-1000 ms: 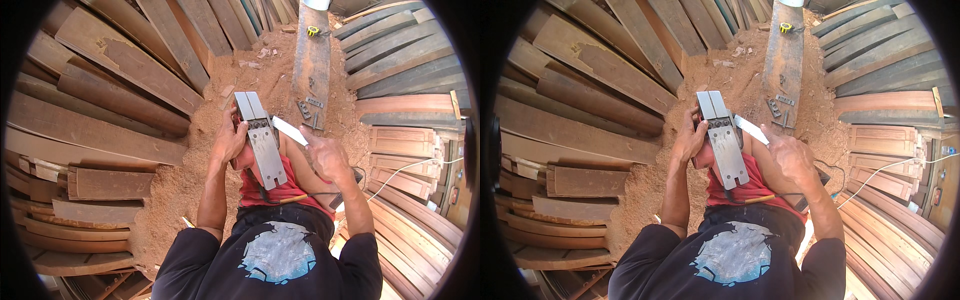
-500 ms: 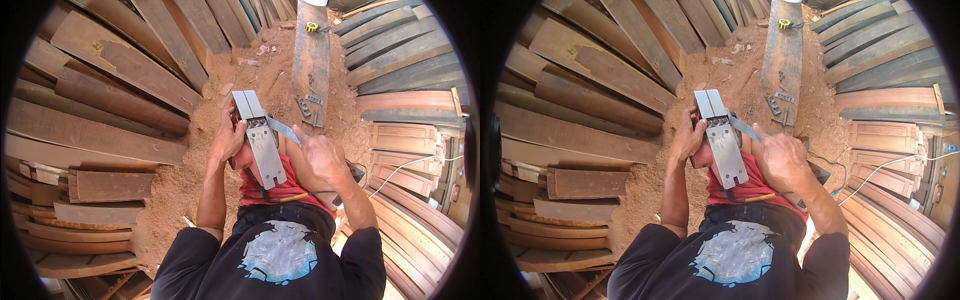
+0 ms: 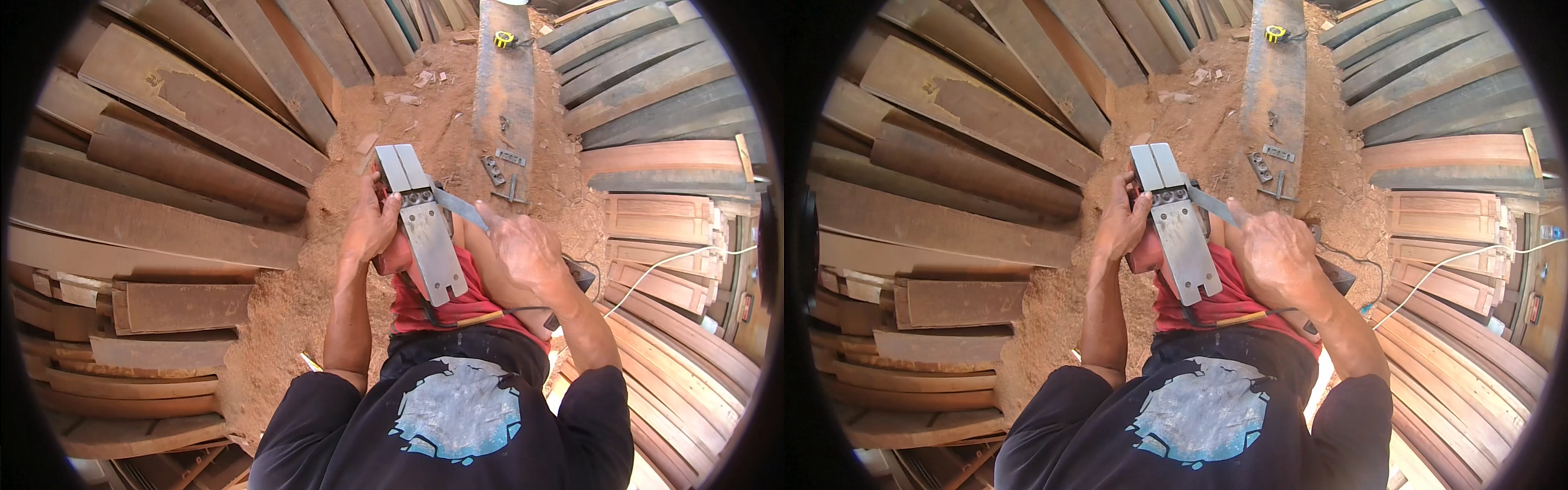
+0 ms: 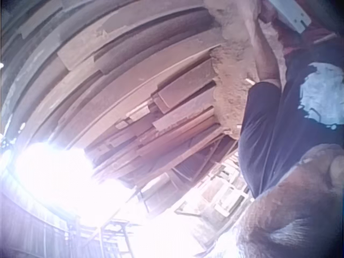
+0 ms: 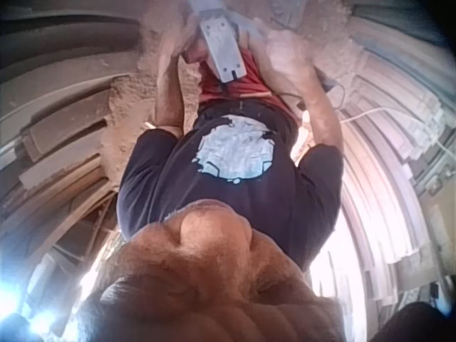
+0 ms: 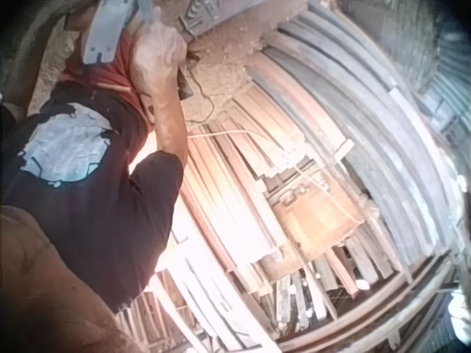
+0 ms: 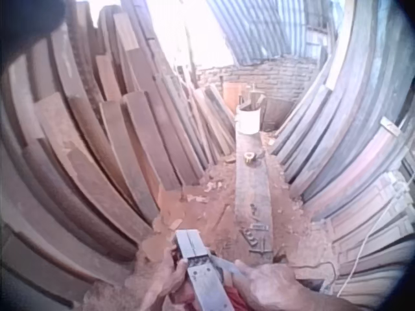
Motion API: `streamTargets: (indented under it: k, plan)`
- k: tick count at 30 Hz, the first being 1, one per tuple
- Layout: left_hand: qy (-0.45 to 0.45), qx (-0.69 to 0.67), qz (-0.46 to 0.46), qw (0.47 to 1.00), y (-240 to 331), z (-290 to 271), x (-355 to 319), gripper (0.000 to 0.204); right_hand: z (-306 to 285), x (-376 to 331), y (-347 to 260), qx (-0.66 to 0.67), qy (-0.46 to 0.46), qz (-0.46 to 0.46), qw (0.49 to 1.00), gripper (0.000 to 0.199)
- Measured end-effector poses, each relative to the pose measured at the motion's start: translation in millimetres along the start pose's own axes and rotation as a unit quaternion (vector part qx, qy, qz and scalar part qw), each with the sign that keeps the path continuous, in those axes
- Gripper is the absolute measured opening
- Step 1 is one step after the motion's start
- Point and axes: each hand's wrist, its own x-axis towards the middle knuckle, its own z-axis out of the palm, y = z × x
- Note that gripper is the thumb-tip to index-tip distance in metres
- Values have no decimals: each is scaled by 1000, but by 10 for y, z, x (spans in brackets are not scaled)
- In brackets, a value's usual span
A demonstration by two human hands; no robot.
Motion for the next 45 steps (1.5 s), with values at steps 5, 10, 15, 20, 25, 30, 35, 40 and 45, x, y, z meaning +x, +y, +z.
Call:
streamTargets:
  k: [5,10,15,20,25,30,35,40,45]
  plan:
    - [-10,4,-8,1000,94,-36,-14,60,30,-23,28,-8,3,-1,1000,49]
    - [-7,13,-2,1000,49,-22,-1,54,-75,-18,-1,5,-5,11,1000,49]
    - [-8,-11,5,1000,102,-18,1,59,101,2,50,-10,25,-18,999,50]
    - [-13,-5,3,1000,107,-40,3,59,22,-1,5,-8,-12,17,1000,52]
    - [-22,-16,5,1000,-11,-4,26,58,-27,-66,99,4,14,26,1000,52]
    - [-21,-10,6,1000,66,6,-40,64,422,-254,723,410,84,151,896,63]
    - [-24,-66,27,997,28,30,11,62,1323,-441,508,459,150,238,843,67]
    - [-22,-66,1,998,-23,41,32,55,1353,-788,123,81,43,65,994,62]
    - [-42,-96,-10,994,-59,37,67,61,1374,-1335,14,82,-76,-51,992,55]
